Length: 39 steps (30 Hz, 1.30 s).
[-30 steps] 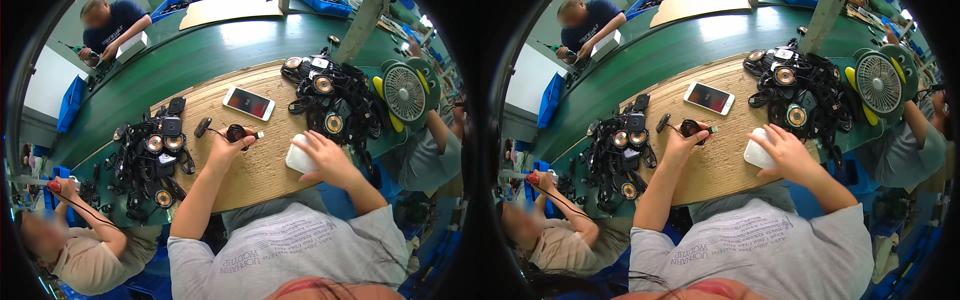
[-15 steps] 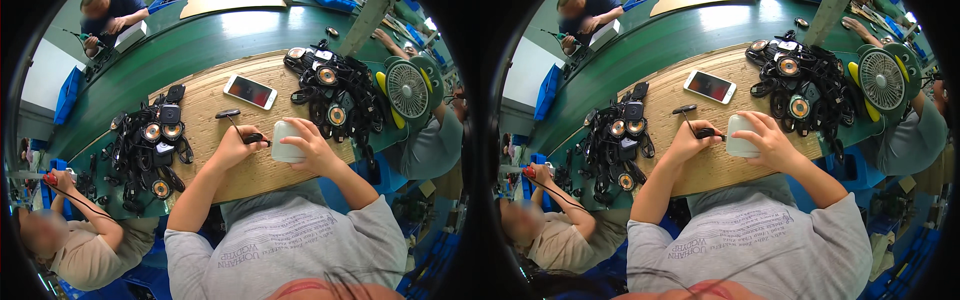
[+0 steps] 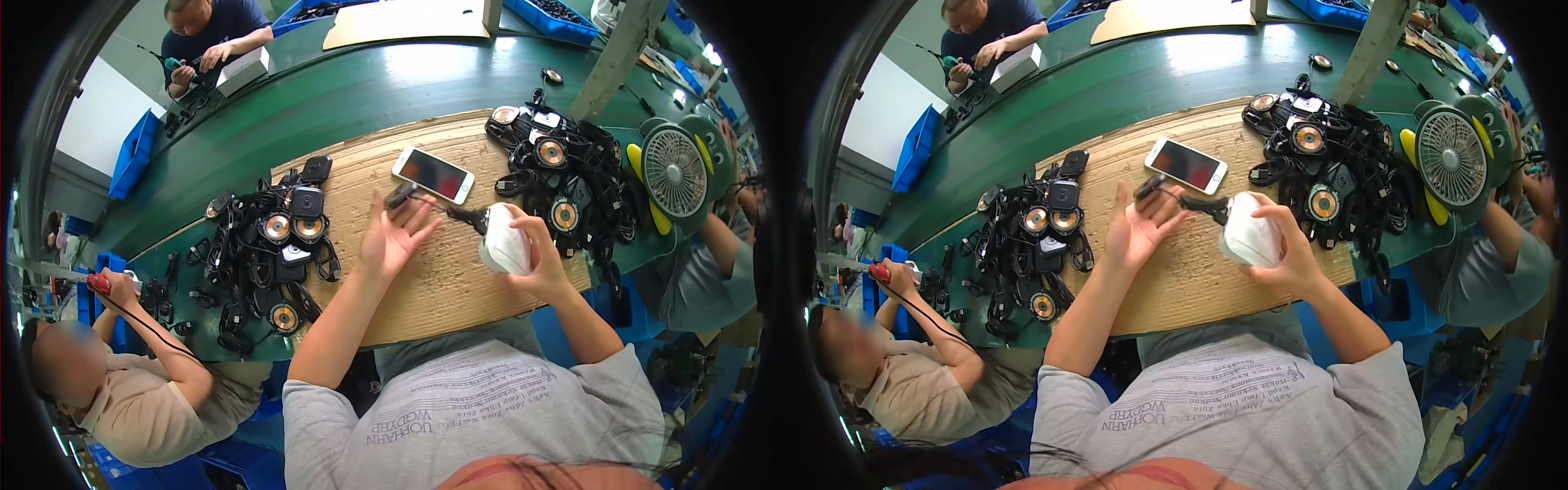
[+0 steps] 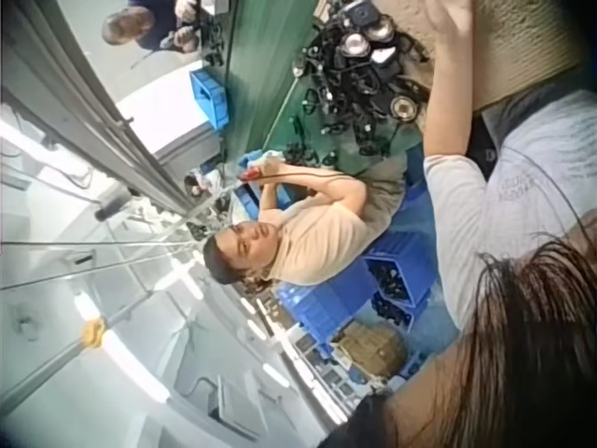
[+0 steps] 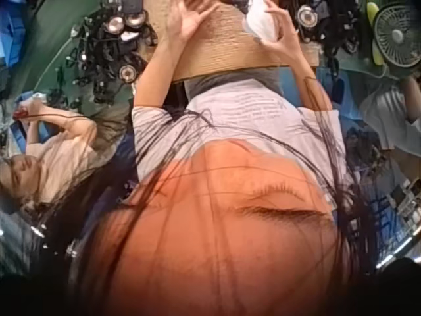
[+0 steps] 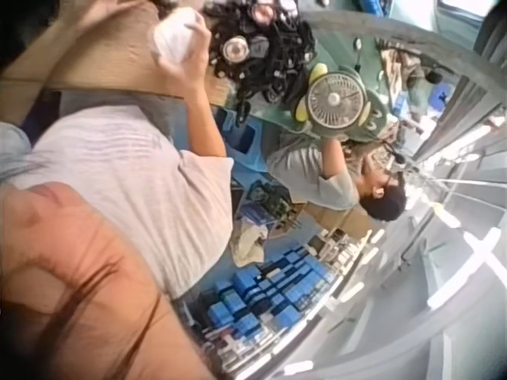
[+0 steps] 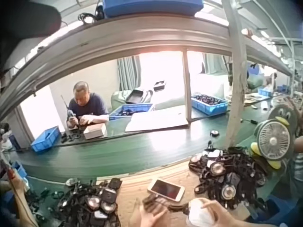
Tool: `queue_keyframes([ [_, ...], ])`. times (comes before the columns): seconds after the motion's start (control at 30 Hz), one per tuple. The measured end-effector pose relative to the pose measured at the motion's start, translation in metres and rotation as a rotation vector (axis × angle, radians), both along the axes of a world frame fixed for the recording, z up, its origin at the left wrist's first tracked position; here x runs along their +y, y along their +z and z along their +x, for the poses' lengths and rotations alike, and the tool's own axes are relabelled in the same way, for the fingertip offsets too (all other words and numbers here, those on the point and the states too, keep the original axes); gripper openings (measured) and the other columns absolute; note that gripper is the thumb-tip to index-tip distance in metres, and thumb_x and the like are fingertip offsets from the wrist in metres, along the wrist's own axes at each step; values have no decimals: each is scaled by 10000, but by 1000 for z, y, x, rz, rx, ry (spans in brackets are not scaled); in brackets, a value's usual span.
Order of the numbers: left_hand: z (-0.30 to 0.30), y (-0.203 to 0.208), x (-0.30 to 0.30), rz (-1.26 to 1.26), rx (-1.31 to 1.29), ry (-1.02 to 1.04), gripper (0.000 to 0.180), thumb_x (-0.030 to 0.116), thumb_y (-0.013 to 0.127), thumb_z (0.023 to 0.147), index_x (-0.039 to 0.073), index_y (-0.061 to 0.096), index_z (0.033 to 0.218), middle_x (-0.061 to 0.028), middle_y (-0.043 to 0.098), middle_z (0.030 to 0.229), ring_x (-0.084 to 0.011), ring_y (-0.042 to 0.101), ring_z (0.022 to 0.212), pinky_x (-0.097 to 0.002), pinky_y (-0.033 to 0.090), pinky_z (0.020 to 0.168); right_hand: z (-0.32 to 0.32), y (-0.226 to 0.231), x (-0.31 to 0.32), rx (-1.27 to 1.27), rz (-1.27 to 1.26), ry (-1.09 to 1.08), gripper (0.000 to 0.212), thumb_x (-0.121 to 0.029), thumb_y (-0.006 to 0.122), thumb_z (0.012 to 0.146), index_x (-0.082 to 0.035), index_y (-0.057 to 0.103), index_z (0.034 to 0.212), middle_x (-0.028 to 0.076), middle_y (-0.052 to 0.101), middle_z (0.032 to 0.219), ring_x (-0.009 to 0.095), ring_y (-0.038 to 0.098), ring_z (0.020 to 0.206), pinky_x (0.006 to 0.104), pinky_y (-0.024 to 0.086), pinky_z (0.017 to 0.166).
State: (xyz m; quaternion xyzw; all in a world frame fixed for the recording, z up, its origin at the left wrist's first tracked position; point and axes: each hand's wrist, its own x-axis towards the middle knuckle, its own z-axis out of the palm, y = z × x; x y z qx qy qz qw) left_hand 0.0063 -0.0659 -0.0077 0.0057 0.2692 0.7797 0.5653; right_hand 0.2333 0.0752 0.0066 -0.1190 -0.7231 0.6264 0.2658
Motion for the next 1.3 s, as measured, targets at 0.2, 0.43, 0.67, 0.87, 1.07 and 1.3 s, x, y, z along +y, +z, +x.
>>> queue_keyframes([
  [0.2,-31,-26,-17,196,-84,206,464,366,536,996,47,468,1326,-238,560,1233,-301,622,1058,-429,528,956,10,6,-1,-147,467,91,720,-86,825,598,-146,527,1251,116,417,1488,366,424,1316,455,404,1064],
  [0.43,-45,-56,-19,763,-318,-126,285,356,477,1032,112,528,1171,-167,604,1143,-264,631,1000,-417,547,929,-37,23,6,-214,846,-15,591,-201,754,783,-130,510,1317,121,461,1447,343,461,1308,426,417,1056],
  [0.67,-18,-15,-14,48,-29,500,249,341,562,1001,98,521,1037,-152,605,1092,-231,647,896,-351,572,834,-114,-20,37,-379,1205,-112,471,-256,681,858,-120,517,1278,144,507,1385,330,520,1236,399,451,1006],
  [0.87,-29,-32,-23,-87,146,579,289,346,608,977,77,506,946,-141,608,1014,-246,668,908,-341,582,857,-120,-17,35,-432,947,-7,431,-223,722,833,-111,528,1202,144,559,1306,306,551,1178,406,477,939],
  [1.07,-22,-15,-19,-142,143,663,316,344,591,987,51,508,898,-137,607,949,-277,674,988,-356,583,883,-122,33,10,-431,519,45,417,-84,758,787,-100,525,1133,118,577,1285,242,584,1129,358,474,966],
  [1.3,-14,-19,-14,-77,81,653,306,301,526,1020,-2,494,993,-181,570,1027,-344,625,1113,-447,519,1004,-123,8,6,-111,248,30,414,-10,739,792,-99,504,1120,107,581,1260,211,586,1106,349,457,1012],
])
